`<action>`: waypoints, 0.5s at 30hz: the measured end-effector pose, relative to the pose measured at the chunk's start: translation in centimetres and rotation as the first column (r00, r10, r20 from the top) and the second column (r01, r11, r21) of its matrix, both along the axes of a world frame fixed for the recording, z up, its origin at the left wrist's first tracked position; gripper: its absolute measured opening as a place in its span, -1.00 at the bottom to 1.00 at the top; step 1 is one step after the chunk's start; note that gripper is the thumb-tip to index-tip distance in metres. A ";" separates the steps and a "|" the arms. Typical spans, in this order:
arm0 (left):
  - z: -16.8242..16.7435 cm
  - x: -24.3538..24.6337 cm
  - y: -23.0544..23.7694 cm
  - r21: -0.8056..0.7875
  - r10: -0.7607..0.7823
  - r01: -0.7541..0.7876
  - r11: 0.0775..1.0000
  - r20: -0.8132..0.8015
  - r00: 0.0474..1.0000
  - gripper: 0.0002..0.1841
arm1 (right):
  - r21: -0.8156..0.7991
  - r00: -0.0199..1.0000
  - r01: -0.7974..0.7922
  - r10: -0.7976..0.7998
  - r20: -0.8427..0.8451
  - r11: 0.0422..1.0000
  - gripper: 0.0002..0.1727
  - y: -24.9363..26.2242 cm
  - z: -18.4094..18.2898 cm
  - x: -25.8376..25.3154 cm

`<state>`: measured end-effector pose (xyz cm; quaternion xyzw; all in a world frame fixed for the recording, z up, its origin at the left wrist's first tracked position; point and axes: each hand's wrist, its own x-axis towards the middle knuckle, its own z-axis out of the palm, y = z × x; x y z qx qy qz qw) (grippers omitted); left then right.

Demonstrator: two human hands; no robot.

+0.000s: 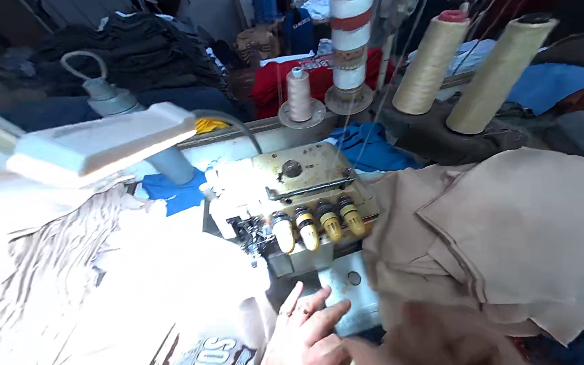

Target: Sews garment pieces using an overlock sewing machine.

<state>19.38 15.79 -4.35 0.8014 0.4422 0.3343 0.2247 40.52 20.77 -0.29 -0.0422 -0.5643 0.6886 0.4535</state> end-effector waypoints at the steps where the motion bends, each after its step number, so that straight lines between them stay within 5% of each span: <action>1: -0.5 -0.3 -0.7 -0.060 0.005 -0.004 0.998 0.013 1.000 -0.82 | -0.033 0.997 0.038 -0.040 -0.061 0.999 -0.92 0.4 -0.1 0.3; 5: -1.7 -2.0 -3.3 -0.259 0.175 -0.127 0.958 0.173 0.969 -0.77 | -0.273 0.960 0.263 -0.279 -0.021 0.925 -0.91 2.0 1.5 1.3; 7: -2.3 -2.5 -4.0 -0.230 0.343 -0.290 0.929 0.239 0.908 -0.67 | -0.278 0.970 0.243 -0.236 0.059 0.929 -0.90 2.5 0.4 1.5; 9: -1.4 -2.2 -4.4 -0.172 0.422 -0.386 0.907 0.342 0.840 -0.86 | -0.190 0.976 0.203 -0.184 0.114 0.961 -0.85 1.7 -1.6 0.4; 12: 0.7 -1.3 -5.3 -0.303 0.346 -0.226 0.926 0.434 0.832 -0.69 | 0.032 0.958 0.160 -0.163 0.236 0.987 -0.77 -0.8 -3.5 -1.9; 15: 1.1 -0.9 -5.7 -0.497 0.434 -0.126 0.858 0.572 0.696 -0.72 | 0.146 0.935 0.130 -0.171 0.311 0.981 -0.72 -2.8 -4.3 -3.2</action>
